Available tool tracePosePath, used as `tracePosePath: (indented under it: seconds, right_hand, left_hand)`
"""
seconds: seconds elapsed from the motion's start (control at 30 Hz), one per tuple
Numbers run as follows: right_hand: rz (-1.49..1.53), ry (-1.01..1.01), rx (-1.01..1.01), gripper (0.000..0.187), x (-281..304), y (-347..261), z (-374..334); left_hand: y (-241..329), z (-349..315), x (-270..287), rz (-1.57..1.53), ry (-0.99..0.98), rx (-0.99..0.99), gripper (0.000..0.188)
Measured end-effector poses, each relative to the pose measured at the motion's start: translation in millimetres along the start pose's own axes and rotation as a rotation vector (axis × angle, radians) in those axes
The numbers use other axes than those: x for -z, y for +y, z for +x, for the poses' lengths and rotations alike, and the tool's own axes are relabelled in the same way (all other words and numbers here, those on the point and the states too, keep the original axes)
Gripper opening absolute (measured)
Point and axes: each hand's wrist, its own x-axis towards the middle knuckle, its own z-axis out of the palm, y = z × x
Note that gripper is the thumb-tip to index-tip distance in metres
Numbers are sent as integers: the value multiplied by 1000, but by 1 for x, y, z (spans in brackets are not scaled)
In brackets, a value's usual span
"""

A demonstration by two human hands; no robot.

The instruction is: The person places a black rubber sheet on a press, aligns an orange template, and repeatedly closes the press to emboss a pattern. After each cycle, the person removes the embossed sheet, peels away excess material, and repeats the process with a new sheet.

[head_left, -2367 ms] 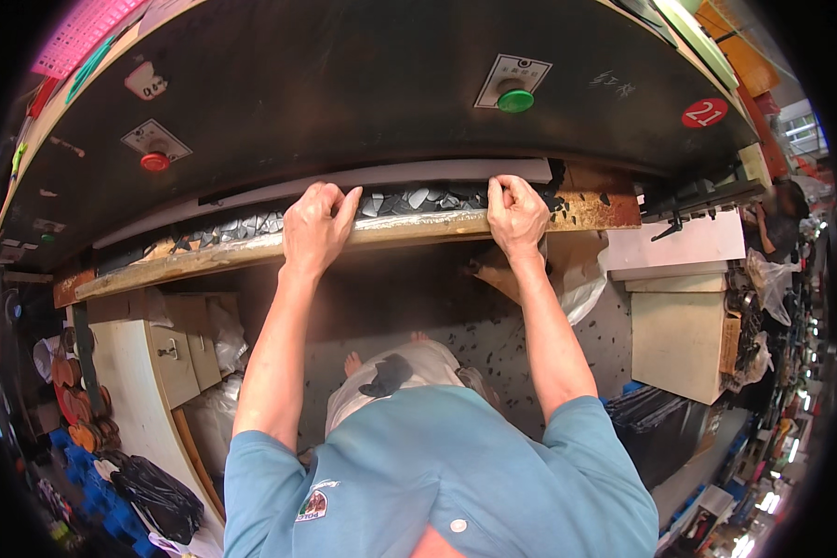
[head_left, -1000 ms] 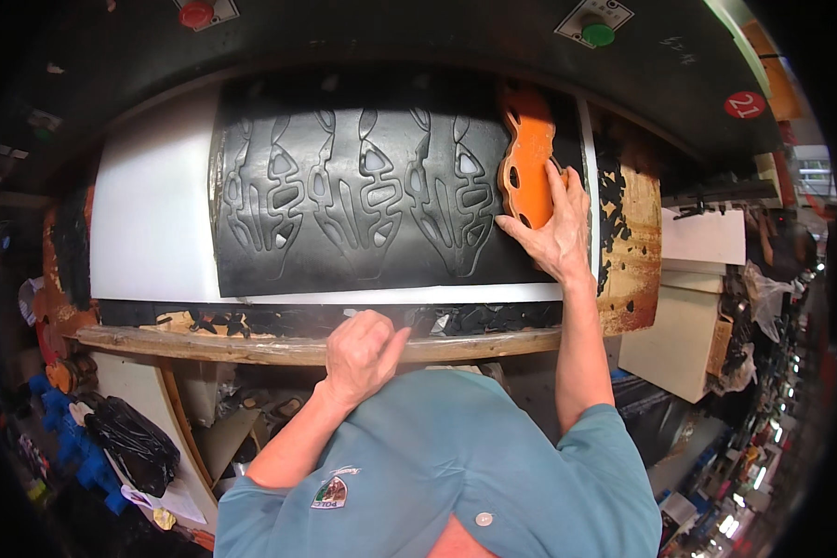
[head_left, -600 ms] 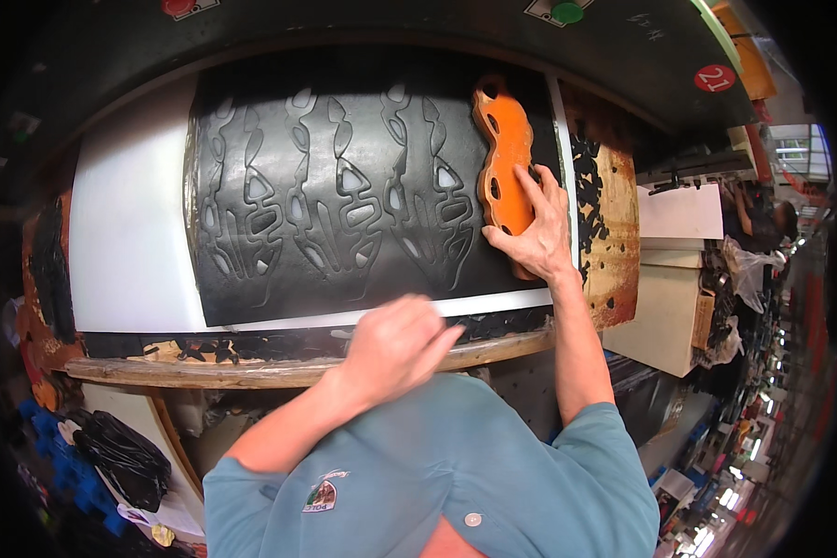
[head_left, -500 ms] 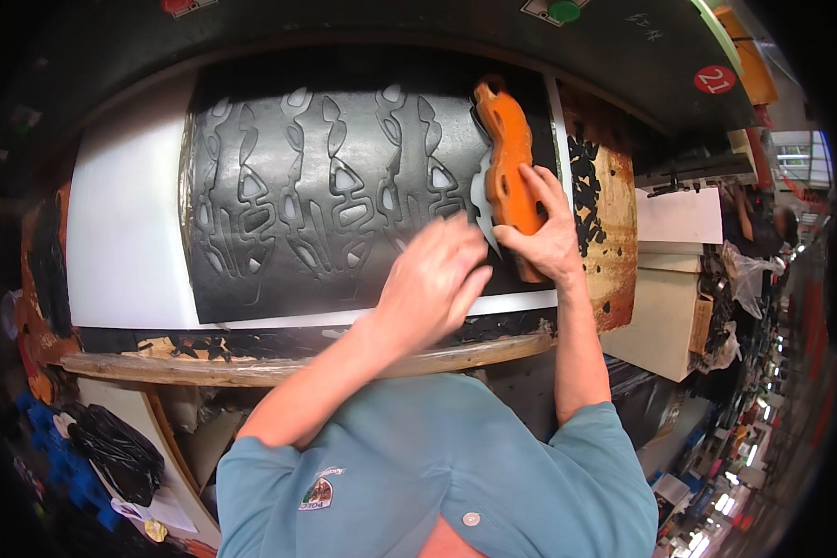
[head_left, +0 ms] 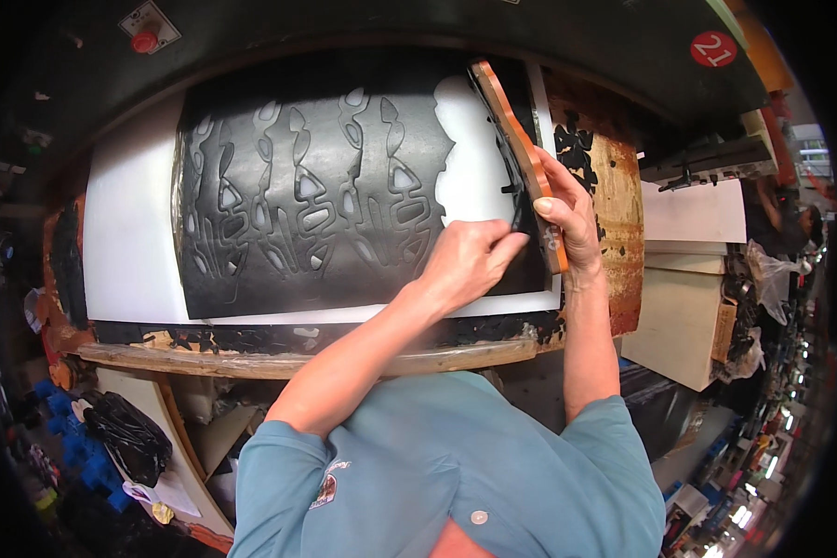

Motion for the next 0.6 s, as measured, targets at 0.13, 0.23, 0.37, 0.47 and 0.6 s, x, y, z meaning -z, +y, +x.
tracePosePath:
  seconds: [0.13,0.23,0.37,0.47,0.6]
  right_hand:
    - [167,-27,-38,92,19,3,-1]
    - [319,-53,11,86,31,13,-4]
    - [546,-28,86,77,42,17,-21]
    - [363,85,133,74,57,5,-44]
    - [-90,410,121,83,84,2,-77]
  left_hand:
    - [-14,-21,12,-401,55,376,39]
    - [-21,-32,15,-455,66,424,40]
    - [-21,-35,7,-446,156,388,33]
    - [-24,-37,3,-513,236,327,27]
    - [-33,-41,3,-541,261,284,19]
